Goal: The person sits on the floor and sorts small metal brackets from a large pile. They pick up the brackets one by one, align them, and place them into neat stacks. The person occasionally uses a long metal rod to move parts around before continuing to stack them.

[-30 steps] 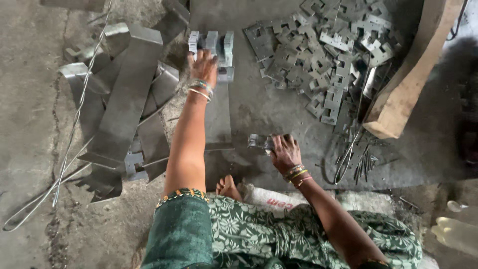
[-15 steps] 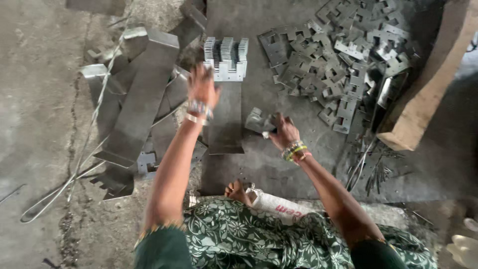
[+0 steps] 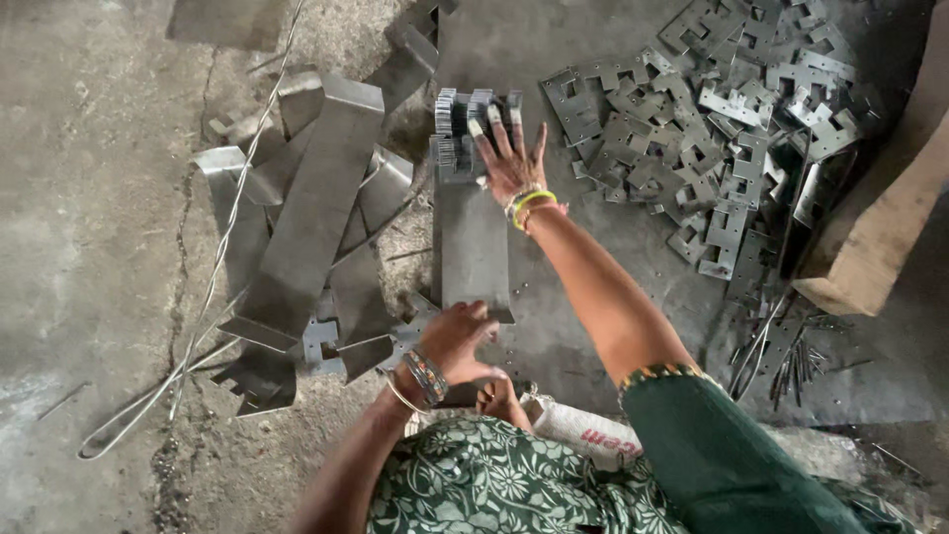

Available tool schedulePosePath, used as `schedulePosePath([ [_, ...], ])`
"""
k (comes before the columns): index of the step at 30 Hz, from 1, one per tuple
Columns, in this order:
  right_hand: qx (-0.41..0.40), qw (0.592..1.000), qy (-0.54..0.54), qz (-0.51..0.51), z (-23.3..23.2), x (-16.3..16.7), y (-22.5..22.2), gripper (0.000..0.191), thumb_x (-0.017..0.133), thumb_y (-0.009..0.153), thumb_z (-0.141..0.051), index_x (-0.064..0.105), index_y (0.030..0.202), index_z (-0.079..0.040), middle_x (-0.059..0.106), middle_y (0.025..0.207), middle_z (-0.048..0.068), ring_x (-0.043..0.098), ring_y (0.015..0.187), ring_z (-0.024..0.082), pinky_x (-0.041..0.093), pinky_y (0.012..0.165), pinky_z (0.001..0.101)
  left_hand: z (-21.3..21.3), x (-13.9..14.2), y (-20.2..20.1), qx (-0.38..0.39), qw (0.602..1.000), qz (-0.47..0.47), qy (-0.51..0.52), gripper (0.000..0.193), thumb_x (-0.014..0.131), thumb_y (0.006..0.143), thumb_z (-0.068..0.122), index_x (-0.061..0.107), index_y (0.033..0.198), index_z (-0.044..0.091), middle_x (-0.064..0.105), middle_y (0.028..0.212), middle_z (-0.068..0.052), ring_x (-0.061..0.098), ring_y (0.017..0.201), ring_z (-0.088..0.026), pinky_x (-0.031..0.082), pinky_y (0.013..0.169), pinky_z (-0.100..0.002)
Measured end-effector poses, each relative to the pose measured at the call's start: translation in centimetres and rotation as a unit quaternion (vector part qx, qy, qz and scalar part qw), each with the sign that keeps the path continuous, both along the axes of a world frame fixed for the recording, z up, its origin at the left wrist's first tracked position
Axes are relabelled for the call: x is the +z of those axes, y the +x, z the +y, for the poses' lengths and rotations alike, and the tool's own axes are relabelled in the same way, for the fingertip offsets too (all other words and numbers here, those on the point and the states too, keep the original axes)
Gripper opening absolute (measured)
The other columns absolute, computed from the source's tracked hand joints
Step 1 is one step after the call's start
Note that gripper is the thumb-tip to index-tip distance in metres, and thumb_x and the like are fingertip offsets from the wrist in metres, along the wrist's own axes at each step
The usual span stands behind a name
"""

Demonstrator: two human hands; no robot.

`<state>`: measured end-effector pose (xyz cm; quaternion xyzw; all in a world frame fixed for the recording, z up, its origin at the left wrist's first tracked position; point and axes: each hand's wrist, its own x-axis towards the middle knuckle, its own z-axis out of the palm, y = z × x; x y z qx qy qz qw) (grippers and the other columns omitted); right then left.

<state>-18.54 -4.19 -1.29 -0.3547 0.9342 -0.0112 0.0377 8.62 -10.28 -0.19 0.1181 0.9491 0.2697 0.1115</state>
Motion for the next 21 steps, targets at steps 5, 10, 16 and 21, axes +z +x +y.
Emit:
schedulePosePath([
  [5, -0.003, 0.998, 0.061, 0.010, -1.6, 2.7, -1.0, 0.091, 0.071, 0.088, -0.041, 0.020, 0.162, -0.029, 0.010, 0.172, 0.006, 0.009, 0.157, 0.036, -0.002, 0.116, 0.0766, 0.3, -0.1, -0.4, -0.020, 1.000, 0.000, 0.001, 0.054, 0.091, 0.063, 0.050, 0.074, 0.094, 0.010, 0.062, 0.106, -0.009, 0.061, 0.105, -0.030, 0.052, 0.091, -0.044],
  [10, -0.007, 0.998, -0.068, 0.008, 3.4, 1.1, 2.0, 0.093, 0.072, 0.086, -0.041, 0.022, 0.161, -0.019, 0.014, 0.168, 0.014, 0.012, 0.153, 0.042, 0.010, 0.119, 0.0669, 0.7, 0.2, -0.2, -0.008, 0.996, 0.086, 0.006, 0.052, 0.087, 0.074, 0.047, 0.070, 0.106, 0.009, 0.063, 0.120, -0.012, 0.062, 0.113, -0.033, 0.052, 0.097, -0.045],
  [16, -0.175, 0.973, 0.033, 0.147, 27.6, -2.3, 8.1, 0.063, 0.068, 0.086, -0.032, 0.056, 0.141, -0.005, 0.051, 0.148, 0.016, 0.041, 0.141, 0.038, 0.035, 0.118, 0.0495, 3.3, 6.2, 0.6, 0.006, 0.994, -0.061, -0.089, 0.079, 0.081, 0.078, 0.054, 0.054, 0.143, 0.017, 0.047, 0.152, -0.015, 0.052, 0.124, -0.040, 0.046, 0.100, -0.049],
  [21, -0.536, 0.842, -0.061, 0.013, 41.2, -2.9, 12.0, 0.058, 0.076, 0.079, -0.034, 0.058, 0.125, -0.004, 0.057, 0.130, 0.023, 0.052, 0.124, 0.043, 0.047, 0.100, 0.0526, 8.2, 13.2, 0.6, -0.034, 0.998, 0.014, 0.053, 0.072, 0.076, 0.081, 0.051, 0.055, 0.139, 0.014, 0.053, 0.145, -0.013, 0.060, 0.121, -0.036, 0.051, 0.097, -0.046],
])
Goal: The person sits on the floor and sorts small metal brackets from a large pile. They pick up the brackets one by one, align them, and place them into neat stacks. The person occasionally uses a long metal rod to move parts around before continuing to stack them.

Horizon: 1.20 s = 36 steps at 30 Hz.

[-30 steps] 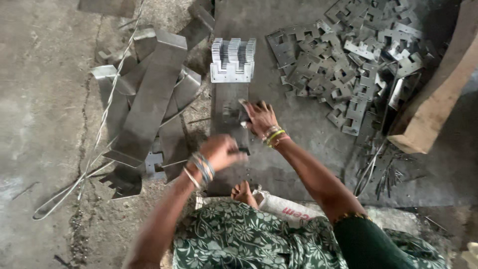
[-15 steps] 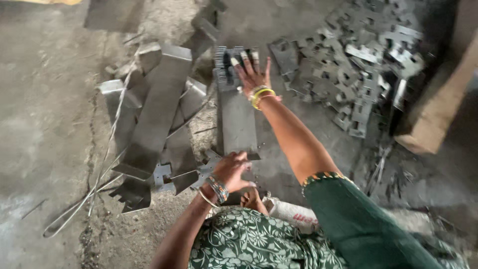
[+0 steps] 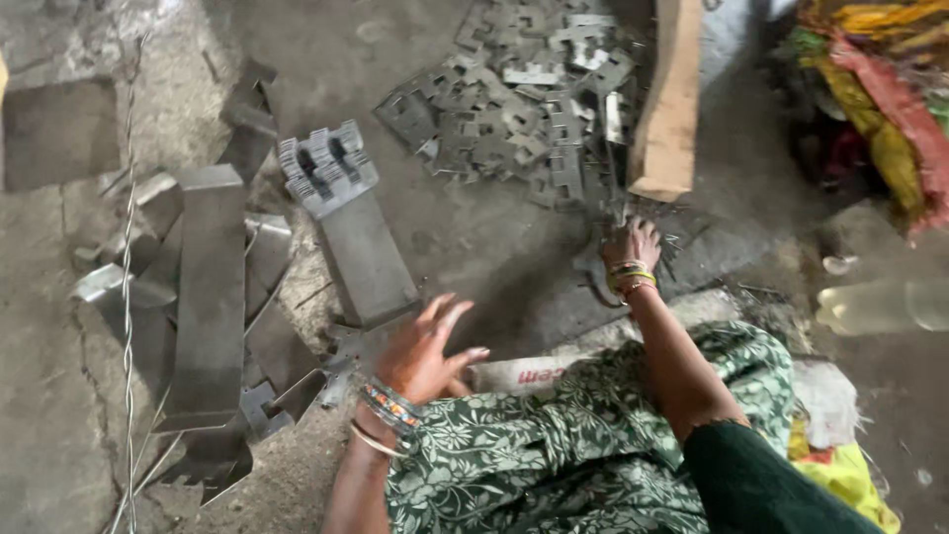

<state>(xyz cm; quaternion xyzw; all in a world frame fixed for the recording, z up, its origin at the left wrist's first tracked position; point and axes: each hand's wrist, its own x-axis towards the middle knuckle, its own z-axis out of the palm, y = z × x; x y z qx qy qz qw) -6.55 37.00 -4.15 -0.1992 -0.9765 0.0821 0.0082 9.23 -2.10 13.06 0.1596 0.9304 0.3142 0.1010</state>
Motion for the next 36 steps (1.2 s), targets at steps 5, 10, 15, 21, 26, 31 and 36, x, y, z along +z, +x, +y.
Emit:
schedulePosePath([
  [5, -0.033, 0.995, -0.051, 0.084, 1.1, 1.1, 0.5, 0.044, 0.075, 0.076, -0.031, 0.068, 0.111, -0.005, 0.069, 0.111, 0.019, 0.065, 0.107, 0.042, 0.055, 0.087, 0.0527, 3.5, 1.2, -1.2, -0.016, 0.987, 0.037, 0.156, 0.064, 0.076, 0.084, 0.049, 0.060, 0.134, 0.012, 0.065, 0.134, -0.014, 0.067, 0.118, -0.034, 0.056, 0.093, -0.043],
  [10, -0.037, 0.876, -0.434, 0.206, -2.6, 2.3, 1.0, 0.039, 0.082, 0.072, -0.029, 0.067, 0.096, -0.002, 0.072, 0.085, 0.014, 0.067, 0.071, 0.026, 0.056, 0.069, 0.0462, 3.6, -3.9, -2.5, 0.071, 0.995, -0.027, 0.062, 0.059, 0.082, 0.079, 0.047, 0.064, 0.126, 0.015, 0.071, 0.121, -0.013, 0.068, 0.111, -0.036, 0.057, 0.088, -0.045],
  [15, -0.054, 0.892, -0.353, 0.278, -6.3, 4.7, -0.7, 0.045, 0.084, 0.077, -0.022, 0.061, 0.106, 0.002, 0.070, 0.089, 0.016, 0.063, 0.078, 0.024, 0.055, 0.072, 0.0409, 3.2, -8.1, -3.4, 0.053, 0.994, 0.055, 0.073, 0.057, 0.080, 0.083, 0.048, 0.064, 0.126, 0.012, 0.071, 0.122, -0.017, 0.068, 0.111, -0.038, 0.057, 0.092, -0.045],
  [21, -0.018, 0.914, -0.280, 0.293, -3.0, 11.9, -14.4, 0.070, 0.086, 0.076, -0.019, 0.051, 0.130, 0.009, 0.068, 0.111, 0.026, 0.067, 0.098, 0.032, 0.057, 0.081, 0.0424, 3.3, -9.0, -3.6, 0.069, 0.997, -0.014, -0.019, 0.066, 0.080, 0.080, 0.050, 0.062, 0.131, 0.012, 0.065, 0.132, -0.017, 0.064, 0.116, -0.037, 0.054, 0.094, -0.045],
  [26, -0.103, 0.919, -0.359, 0.127, -0.3, 13.7, -18.1, 0.044, 0.076, 0.084, -0.031, 0.061, 0.111, 0.001, 0.068, 0.094, 0.015, 0.064, 0.080, 0.026, 0.054, 0.069, 0.0401, 3.9, -8.9, -4.3, 0.070, 0.997, -0.040, -0.019, 0.071, 0.081, 0.079, 0.050, 0.060, 0.132, 0.008, 0.063, 0.134, -0.017, 0.062, 0.120, -0.037, 0.052, 0.098, -0.045],
  [31, -0.078, 0.872, -0.439, 0.201, -1.5, 8.4, -14.5, 0.045, 0.071, 0.087, -0.050, 0.059, 0.092, -0.007, 0.059, 0.073, 0.009, 0.056, 0.063, 0.024, 0.047, 0.052, 0.0393, 4.4, -8.4, -4.2, 0.059, 0.994, -0.070, -0.054, 0.071, 0.081, 0.078, 0.048, 0.059, 0.134, 0.009, 0.062, 0.135, -0.015, 0.062, 0.120, -0.036, 0.052, 0.098, -0.045],
  [36, -0.026, 0.280, -0.956, 0.082, -7.9, 4.5, -10.3, 0.057, 0.066, 0.091, -0.069, 0.057, 0.074, -0.015, 0.051, 0.052, 0.002, 0.048, 0.045, 0.022, 0.040, 0.035, 0.0385, 4.8, -8.7, -3.8, 0.047, 0.996, -0.069, -0.044, 0.071, 0.082, 0.079, 0.046, 0.058, 0.135, 0.010, 0.063, 0.133, -0.015, 0.061, 0.121, -0.036, 0.050, 0.099, -0.046],
])
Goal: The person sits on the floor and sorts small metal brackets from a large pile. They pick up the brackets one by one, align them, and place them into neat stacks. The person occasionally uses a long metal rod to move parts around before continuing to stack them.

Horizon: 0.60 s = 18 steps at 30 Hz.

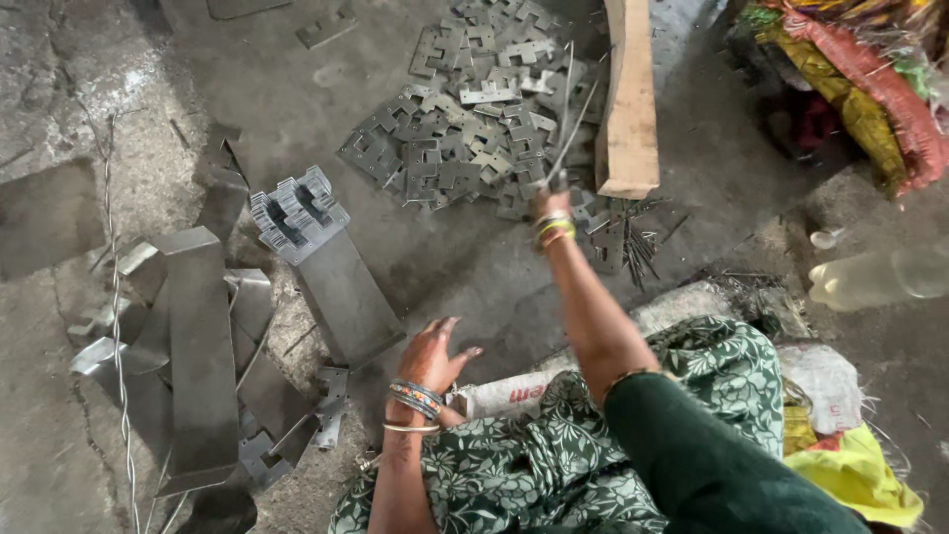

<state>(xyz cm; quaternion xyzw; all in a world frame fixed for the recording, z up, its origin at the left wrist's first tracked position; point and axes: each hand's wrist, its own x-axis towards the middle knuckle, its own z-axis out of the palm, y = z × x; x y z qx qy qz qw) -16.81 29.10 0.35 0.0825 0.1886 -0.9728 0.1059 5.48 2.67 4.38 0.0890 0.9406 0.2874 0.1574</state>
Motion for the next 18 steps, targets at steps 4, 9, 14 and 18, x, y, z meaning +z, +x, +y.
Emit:
schedulePosePath([
  [4, -0.286, 0.674, 0.667, -0.138, -8.0, 0.0, 3.2, 0.079, 0.074, 0.092, -0.041, 0.035, 0.157, -0.019, 0.070, 0.106, 0.020, 0.067, 0.084, 0.028, 0.055, 0.076, 0.0457, -0.1, -1.2, -0.1, -0.015, 1.000, 0.016, 0.004, 0.066, 0.080, 0.079, 0.034, 0.058, 0.136, 0.011, 0.064, 0.132, -0.016, 0.062, 0.120, -0.036, 0.052, 0.099, -0.045],
  [9, -0.141, 0.734, 0.596, -0.294, -12.1, 1.8, 5.0, 0.090, 0.069, 0.089, -0.043, 0.024, 0.165, -0.027, 0.071, 0.110, 0.024, 0.069, 0.086, 0.033, 0.055, 0.075, 0.0478, -0.2, -2.2, -0.8, -0.017, 0.999, 0.028, 0.005, 0.068, 0.081, 0.080, 0.036, 0.056, 0.137, 0.009, 0.062, 0.135, -0.018, 0.061, 0.120, -0.037, 0.051, 0.100, -0.046],
  [14, -0.181, 0.727, 0.622, -0.229, -9.7, 2.2, 6.0, 0.083, 0.069, 0.090, -0.037, 0.028, 0.161, -0.023, 0.066, 0.099, 0.018, 0.064, 0.076, 0.028, 0.051, 0.067, 0.0441, -0.2, -1.5, -0.7, 0.001, 0.999, 0.040, 0.011, 0.067, 0.081, 0.080, 0.042, 0.058, 0.136, 0.012, 0.063, 0.133, -0.017, 0.061, 0.120, -0.037, 0.052, 0.097, -0.047],
  [18, -0.252, 0.739, 0.603, -0.163, -6.4, 2.5, 6.4, 0.077, 0.067, 0.091, -0.030, 0.030, 0.158, -0.023, 0.061, 0.088, 0.012, 0.058, 0.067, 0.023, 0.046, 0.058, 0.0403, -0.8, -0.1, 0.0, 0.007, 0.999, 0.027, -0.017, 0.068, 0.078, 0.082, 0.049, 0.058, 0.137, 0.015, 0.064, 0.133, -0.014, 0.064, 0.117, -0.036, 0.054, 0.095, -0.047],
])
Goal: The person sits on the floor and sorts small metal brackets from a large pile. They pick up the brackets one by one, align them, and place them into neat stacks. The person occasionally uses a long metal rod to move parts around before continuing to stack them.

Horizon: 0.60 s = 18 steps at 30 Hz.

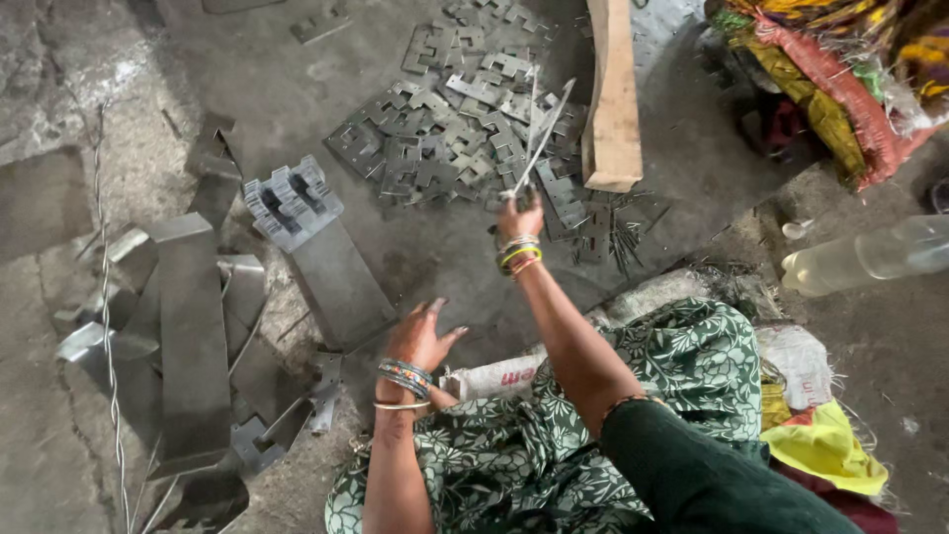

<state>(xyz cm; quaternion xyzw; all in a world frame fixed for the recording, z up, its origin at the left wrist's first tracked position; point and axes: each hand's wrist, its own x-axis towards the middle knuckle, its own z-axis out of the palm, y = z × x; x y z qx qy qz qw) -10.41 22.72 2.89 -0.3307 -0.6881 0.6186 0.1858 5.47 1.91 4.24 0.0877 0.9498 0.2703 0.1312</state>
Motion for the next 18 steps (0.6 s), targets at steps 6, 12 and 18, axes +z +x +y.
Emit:
schedulePosePath([
  [6, 0.053, 0.984, -0.153, 0.071, 0.0, -1.5, 4.7, 0.068, 0.064, 0.093, -0.020, 0.034, 0.154, -0.022, 0.054, 0.072, 0.003, 0.050, 0.054, 0.014, 0.040, 0.046, 0.0346, 0.5, 1.4, -0.3, 0.000, 1.000, 0.000, 0.005, 0.071, 0.076, 0.081, 0.056, 0.057, 0.138, 0.017, 0.065, 0.130, -0.015, 0.064, 0.116, -0.036, 0.054, 0.094, -0.047],
  [12, 0.150, 0.974, -0.170, -0.011, -6.2, -4.4, 12.5, 0.065, 0.067, 0.093, -0.014, 0.038, 0.151, -0.014, 0.058, 0.068, -0.001, 0.048, 0.050, 0.009, 0.039, 0.041, 0.0305, 0.3, 1.4, -0.4, -0.007, 0.999, 0.010, 0.037, 0.071, 0.079, 0.078, 0.052, 0.059, 0.136, 0.016, 0.066, 0.130, -0.016, 0.064, 0.117, -0.036, 0.054, 0.095, -0.047],
  [18, 0.116, 0.989, -0.091, 0.015, -2.5, -3.8, 14.3, 0.062, 0.074, 0.089, -0.015, 0.051, 0.145, -0.001, 0.060, 0.076, 0.002, 0.052, 0.053, 0.011, 0.046, 0.040, 0.0302, -0.6, 1.6, 0.8, -0.003, 0.999, 0.002, 0.033, 0.071, 0.080, 0.078, 0.052, 0.059, 0.136, 0.017, 0.068, 0.127, -0.016, 0.065, 0.115, -0.037, 0.054, 0.095, -0.047],
])
